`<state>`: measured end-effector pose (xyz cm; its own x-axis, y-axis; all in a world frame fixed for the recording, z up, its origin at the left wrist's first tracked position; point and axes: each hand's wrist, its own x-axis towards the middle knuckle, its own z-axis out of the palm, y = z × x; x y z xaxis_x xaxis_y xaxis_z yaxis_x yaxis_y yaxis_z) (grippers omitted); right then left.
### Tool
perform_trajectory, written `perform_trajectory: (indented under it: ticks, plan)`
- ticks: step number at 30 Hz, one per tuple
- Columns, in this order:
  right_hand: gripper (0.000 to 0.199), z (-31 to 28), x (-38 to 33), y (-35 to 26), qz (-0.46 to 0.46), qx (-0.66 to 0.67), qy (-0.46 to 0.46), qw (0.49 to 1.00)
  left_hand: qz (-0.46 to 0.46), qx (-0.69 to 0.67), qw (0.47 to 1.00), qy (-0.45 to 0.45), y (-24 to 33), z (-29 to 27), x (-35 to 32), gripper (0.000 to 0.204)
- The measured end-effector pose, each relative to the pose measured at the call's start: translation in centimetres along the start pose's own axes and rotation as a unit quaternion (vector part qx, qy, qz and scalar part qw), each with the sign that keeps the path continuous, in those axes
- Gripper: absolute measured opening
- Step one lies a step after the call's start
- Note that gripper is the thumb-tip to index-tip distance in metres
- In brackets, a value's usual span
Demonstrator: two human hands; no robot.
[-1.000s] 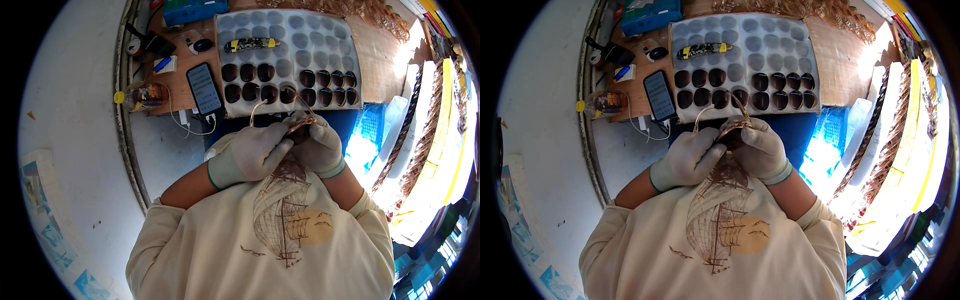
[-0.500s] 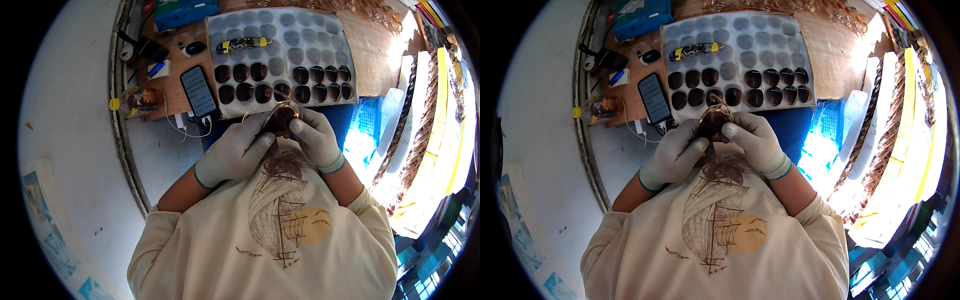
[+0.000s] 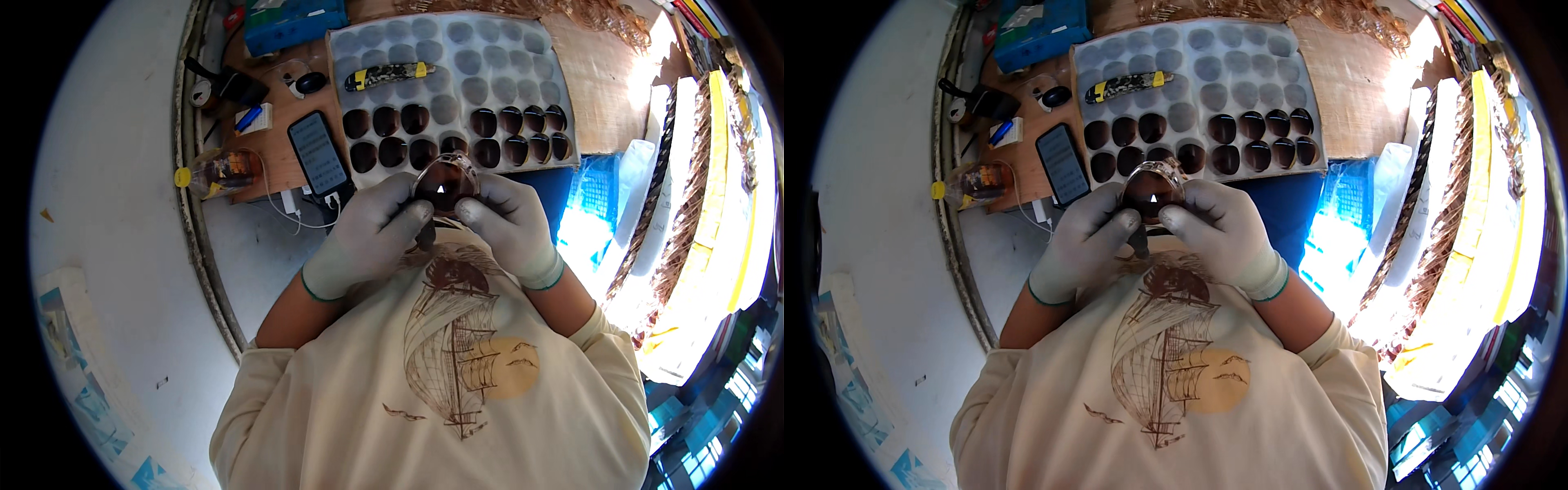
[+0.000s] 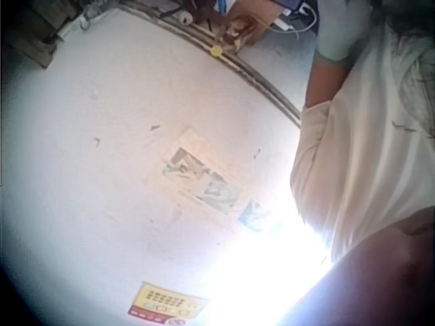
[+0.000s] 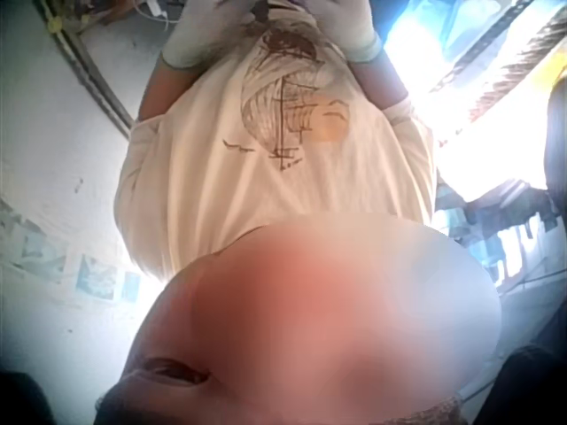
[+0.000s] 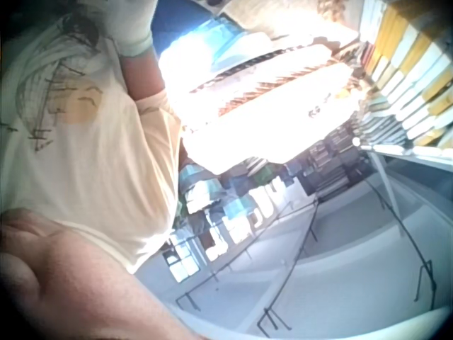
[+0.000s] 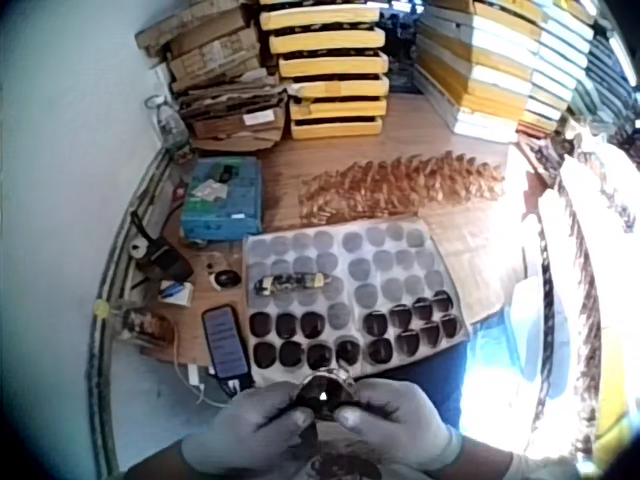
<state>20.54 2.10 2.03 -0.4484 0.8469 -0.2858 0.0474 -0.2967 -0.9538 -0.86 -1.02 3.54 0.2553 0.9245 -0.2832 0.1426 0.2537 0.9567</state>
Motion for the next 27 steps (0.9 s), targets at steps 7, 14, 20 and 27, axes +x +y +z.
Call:
perform_trajectory:
  ticks: [7,14,20,27]
  plan:
    - [0.023,-0.9,1.1,-0.1,0.007,-0.003,-0.054,0.999,0.109,0.059,0.991,0.048,0.6,0.4,-0.8,0.013]
    - [0.021,-0.2,-0.2,-1.0,-0.072,-0.046,-0.055,0.995,0.198,0.203,0.958,0.030,0.9,-0.3,-1.7,0.022]
    - [0.019,-0.1,-0.3,-4.3,-0.190,-0.259,-0.027,0.947,0.260,0.227,0.935,0.083,1.2,0.5,-1.3,0.040]
    - [0.025,-1.0,-2.9,-3.5,-0.233,-0.156,0.040,0.959,0.341,0.213,0.915,0.010,5.3,2.0,-0.8,0.040]
